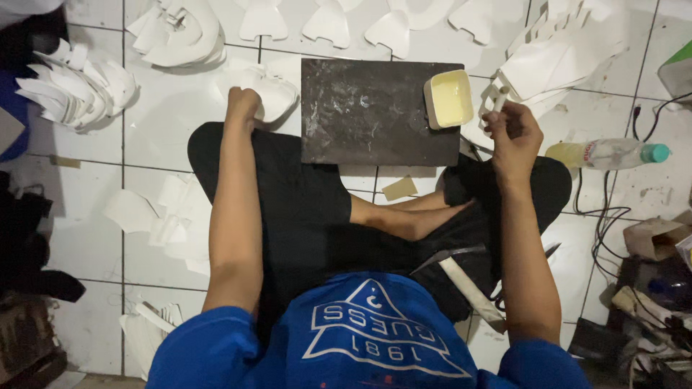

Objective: The person sits on the floor and applies glue to the edges of white plastic parts using a brush. They pick up parts from a pile, apply the adhesive, and place them on a dark board or back into the pile.

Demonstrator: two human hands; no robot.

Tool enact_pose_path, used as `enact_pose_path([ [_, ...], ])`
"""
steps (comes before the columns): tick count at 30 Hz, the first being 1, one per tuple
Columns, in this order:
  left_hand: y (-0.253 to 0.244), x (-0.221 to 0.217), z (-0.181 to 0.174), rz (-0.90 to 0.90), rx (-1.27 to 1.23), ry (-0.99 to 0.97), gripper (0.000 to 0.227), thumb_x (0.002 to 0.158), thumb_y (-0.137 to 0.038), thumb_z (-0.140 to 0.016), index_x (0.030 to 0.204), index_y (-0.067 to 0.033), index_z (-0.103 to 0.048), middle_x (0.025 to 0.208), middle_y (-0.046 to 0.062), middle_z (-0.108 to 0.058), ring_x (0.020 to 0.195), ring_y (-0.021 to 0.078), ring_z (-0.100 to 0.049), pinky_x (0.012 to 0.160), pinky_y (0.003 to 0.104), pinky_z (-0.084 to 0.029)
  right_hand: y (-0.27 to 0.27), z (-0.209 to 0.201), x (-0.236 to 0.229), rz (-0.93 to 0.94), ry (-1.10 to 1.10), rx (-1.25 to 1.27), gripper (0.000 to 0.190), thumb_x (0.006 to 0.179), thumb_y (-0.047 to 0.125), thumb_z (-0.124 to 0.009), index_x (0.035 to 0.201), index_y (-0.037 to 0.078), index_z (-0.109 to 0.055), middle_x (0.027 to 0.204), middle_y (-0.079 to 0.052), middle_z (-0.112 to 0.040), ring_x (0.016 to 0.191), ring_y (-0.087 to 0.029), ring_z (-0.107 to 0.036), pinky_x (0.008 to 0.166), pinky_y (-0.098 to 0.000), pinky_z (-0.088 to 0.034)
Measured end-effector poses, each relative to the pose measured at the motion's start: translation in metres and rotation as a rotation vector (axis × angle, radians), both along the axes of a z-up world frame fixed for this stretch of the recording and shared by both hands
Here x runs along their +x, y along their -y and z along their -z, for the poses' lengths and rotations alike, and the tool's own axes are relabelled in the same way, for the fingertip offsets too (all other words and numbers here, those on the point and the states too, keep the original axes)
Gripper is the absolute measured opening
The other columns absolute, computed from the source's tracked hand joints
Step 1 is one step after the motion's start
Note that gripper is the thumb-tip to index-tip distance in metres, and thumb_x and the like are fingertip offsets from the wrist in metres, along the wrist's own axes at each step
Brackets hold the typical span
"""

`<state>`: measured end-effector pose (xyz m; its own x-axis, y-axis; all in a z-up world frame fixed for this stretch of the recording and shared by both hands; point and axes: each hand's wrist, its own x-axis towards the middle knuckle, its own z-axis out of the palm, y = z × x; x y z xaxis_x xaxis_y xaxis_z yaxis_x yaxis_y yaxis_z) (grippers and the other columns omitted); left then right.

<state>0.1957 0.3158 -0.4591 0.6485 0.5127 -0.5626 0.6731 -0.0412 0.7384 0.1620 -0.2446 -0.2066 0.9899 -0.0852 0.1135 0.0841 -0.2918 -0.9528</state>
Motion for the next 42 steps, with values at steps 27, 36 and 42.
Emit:
enact_pose_path([
  [27,-0.005,-0.003,-0.124,0.369,0.398,-0.099,0.054,0.078,0.002,-0.046,0.132,0.0087,-0.044,0.123,0.032,-0.053,0.117,0.0451,-0.052,0.092,0.056,-0.047,0.037,0.134,0.012,0.134,-0.073,-0.026,0.024,0.09,0.007,-0.071,0.109,0.0,-0.058,0.086,-0.012,-0.063,0.068,-0.016,-0.063,0.06,-0.0245,-0.051],
  [36,0.057,-0.018,-0.189,0.567,0.714,-0.29,0.04,0.089,-0.005,-0.051,0.127,0.004,-0.043,0.115,0.025,-0.059,0.112,0.04,-0.056,0.091,0.058,-0.035,0.004,0.127,0.046,0.153,-0.159,-0.26,0.036,0.078,0.017,-0.081,0.107,0.009,-0.06,0.083,-0.01,-0.067,0.067,-0.02,-0.065,0.06,-0.03,-0.053],
  [42,0.055,-0.027,-0.168,0.569,0.945,-0.221,0.038,0.088,-0.005,-0.063,0.12,0.0079,-0.046,0.103,0.023,-0.054,0.096,0.0408,-0.059,0.081,0.05,-0.041,-0.008,0.126,0.062,0.09,-0.153,-0.337,0.028,0.082,0.015,-0.074,0.101,0.003,-0.056,0.083,-0.016,-0.065,0.075,-0.033,-0.067,0.068,-0.0418,-0.049],
])
